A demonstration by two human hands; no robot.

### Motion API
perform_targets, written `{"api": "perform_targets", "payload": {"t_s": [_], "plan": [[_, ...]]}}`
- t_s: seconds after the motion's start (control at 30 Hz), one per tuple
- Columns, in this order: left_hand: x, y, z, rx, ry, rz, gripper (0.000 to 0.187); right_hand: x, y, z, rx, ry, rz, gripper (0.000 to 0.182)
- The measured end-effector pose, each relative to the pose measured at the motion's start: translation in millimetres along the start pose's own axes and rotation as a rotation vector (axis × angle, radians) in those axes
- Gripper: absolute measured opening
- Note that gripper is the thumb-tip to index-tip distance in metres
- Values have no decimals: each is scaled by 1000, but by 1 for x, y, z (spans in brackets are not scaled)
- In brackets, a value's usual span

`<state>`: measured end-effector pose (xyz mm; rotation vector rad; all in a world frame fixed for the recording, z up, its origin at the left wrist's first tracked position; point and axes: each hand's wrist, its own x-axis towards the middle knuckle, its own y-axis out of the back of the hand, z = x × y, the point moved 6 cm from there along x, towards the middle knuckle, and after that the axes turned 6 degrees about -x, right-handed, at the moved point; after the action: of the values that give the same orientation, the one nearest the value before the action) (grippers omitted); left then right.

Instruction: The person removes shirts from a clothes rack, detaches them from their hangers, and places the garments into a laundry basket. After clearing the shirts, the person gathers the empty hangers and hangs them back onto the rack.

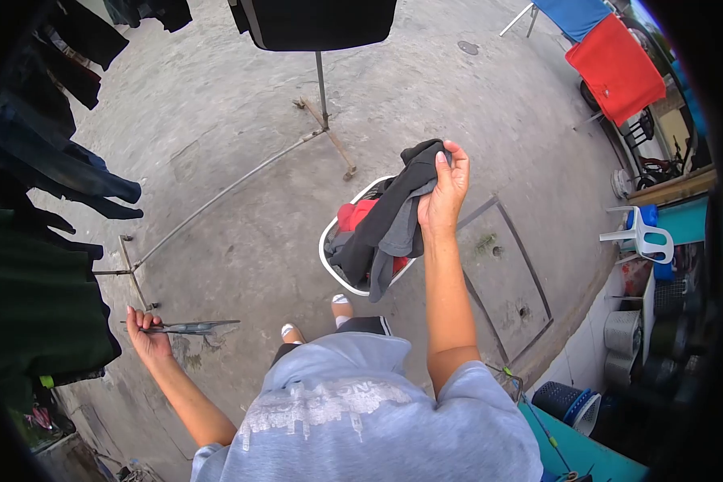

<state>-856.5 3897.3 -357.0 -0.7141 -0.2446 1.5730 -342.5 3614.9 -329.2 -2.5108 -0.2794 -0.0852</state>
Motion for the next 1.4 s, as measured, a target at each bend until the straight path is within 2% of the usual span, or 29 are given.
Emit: {"api": "perform_targets", "payload": {"t_s": [0.1, 0.23, 0.33, 0.37, 0.43, 0.47, 0.5, 0.53, 0.57, 0.6, 0.67, 0.77, 0.8, 0.83, 0.87, 0.93, 1.0, 1.07, 1.1, 1.17, 1.2, 1.27, 1.3, 1.4], "plan": [[0, -9, -9, 28, 11, -9, 22, 10, 6, 3, 6, -5, 7, 21], [-7, -19, -22, 37, 27, 7, 21, 4, 49, 13, -152, 35, 162, 24], [-9, -23, -31, 67, 27, -5, 19, -4, 81, 37, -299, -20, 207, 23], [-10, -24, -34, 83, 25, -19, 18, -7, 91, 49, -449, -48, 184, 22], [-16, -31, -39, 151, 2, -16, 18, -15, 111, 83, -861, 44, 8, 20], [-19, -38, -43, 184, -10, -16, 18, -22, 134, 122, -992, -44, -129, 26], [-24, -46, -48, 236, -27, -26, 19, -40, 166, 176, -819, -546, -208, 35], [-29, -55, -55, 280, -32, -47, 18, -63, 168, 187, -1049, -749, -390, 49], [-35, -65, -63, 327, -39, -66, 18, -79, 182, 203, -1150, -858, -571, 60], [-39, -72, -69, 373, -45, -83, 17, -83, 192, 212, -1236, -770, -539, 59], [-43, -82, -83, 479, -75, -165, 16, -78, 166, 187, -1259, -454, -402, 48], [-62, -102, -103, 631, -110, -251, 15, -85, 86, 131, -1013, -303, -379, 34], [-69, -107, -109, 665, -109, -271, 15, -93, 49, 104, -1039, -106, -437, 27], [-76, -116, -115, 637, -106, -334, 17, -104, 10, 75, -1100, 140, -547, 30], [-82, -124, -120, 609, -112, -394, 19, -118, -22, 57, -1138, 254, -669, 34], [-90, -136, -126, 666, -164, -508, 26, -152, -72, 40, -1213, 392, -932, 51], [-103, -156, -119, 731, -232, -590, 30, -181, -111, 34, -1240, 553, -1130, 61], [-113, -168, -106, 650, -294, -633, 32, -201, -130, 45, -1321, 643, -1222, 63], [-114, -174, -98, 597, -343, -670, 33, -207, -136, 53, -1388, 704, -1243, 59], [-102, -169, -89, 338, -199, -623, 38, -211, -153, 54, -1421, 789, -1279, 45], [-96, -165, -81, 306, -214, -632, 41, -213, -163, 50, -1388, 796, -1308, 36], [-87, -167, -57, 271, -261, -700, 50, -222, -177, 49, -1295, 943, -1330, 20], [-87, -168, -42, 268, -296, -755, 54, -218, -191, 46, -1297, 980, -1309, 18], [-85, -151, -6, 793, -607, -846, 61, -203, -229, 25, -1341, 1052, -1225, 15]]}}
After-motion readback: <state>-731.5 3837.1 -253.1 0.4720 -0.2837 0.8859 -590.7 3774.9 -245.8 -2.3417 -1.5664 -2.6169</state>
